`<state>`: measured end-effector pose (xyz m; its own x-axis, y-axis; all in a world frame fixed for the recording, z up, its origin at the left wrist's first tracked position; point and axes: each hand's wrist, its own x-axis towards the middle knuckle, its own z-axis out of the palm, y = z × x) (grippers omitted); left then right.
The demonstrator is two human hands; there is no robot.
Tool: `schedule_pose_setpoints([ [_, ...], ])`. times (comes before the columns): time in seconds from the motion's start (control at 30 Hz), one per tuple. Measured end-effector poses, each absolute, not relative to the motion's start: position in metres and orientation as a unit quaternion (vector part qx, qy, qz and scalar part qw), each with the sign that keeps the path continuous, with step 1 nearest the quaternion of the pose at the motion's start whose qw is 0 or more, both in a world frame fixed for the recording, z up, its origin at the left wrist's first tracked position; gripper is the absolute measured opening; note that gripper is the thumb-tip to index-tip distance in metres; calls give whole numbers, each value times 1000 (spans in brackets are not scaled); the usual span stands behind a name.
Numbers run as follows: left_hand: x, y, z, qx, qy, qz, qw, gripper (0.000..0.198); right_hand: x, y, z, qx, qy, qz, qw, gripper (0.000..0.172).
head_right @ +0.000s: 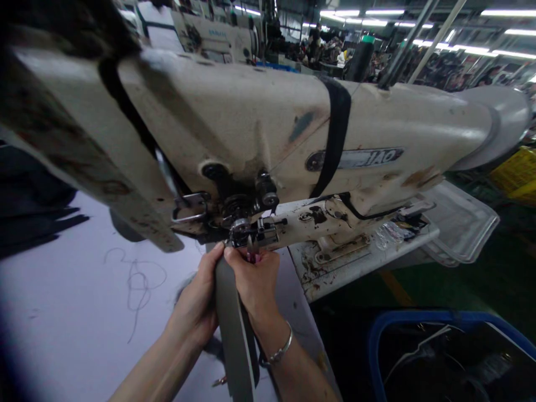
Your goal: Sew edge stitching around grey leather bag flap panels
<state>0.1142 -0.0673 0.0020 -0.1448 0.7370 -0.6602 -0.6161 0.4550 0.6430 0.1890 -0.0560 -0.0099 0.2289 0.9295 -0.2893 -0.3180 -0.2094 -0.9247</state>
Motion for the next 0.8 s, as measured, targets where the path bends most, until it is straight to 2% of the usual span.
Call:
schedule_pose_setpoints([
  [0.2, 116, -59, 6, 33, 529, 563, 634, 19, 195, -55, -2, -573, -298, 542, 537, 25],
  [0.4, 114, -53, 3, 64, 507, 594, 622, 23, 197, -55, -7, -570, -329, 531, 534, 19],
  [0.57, 114, -54, 3, 59, 509, 578, 635, 25, 217, -66, -10, -566, -409, 509, 503, 25],
  [0.67, 113, -55, 2, 64, 511, 563, 647, 40, 250, -77, -5, -621, -459, 396, 497, 34],
  [0.8, 112, -55, -3, 65, 508, 545, 663, 57, 320, -78, 16, -661, -443, 127, 592, 39],
])
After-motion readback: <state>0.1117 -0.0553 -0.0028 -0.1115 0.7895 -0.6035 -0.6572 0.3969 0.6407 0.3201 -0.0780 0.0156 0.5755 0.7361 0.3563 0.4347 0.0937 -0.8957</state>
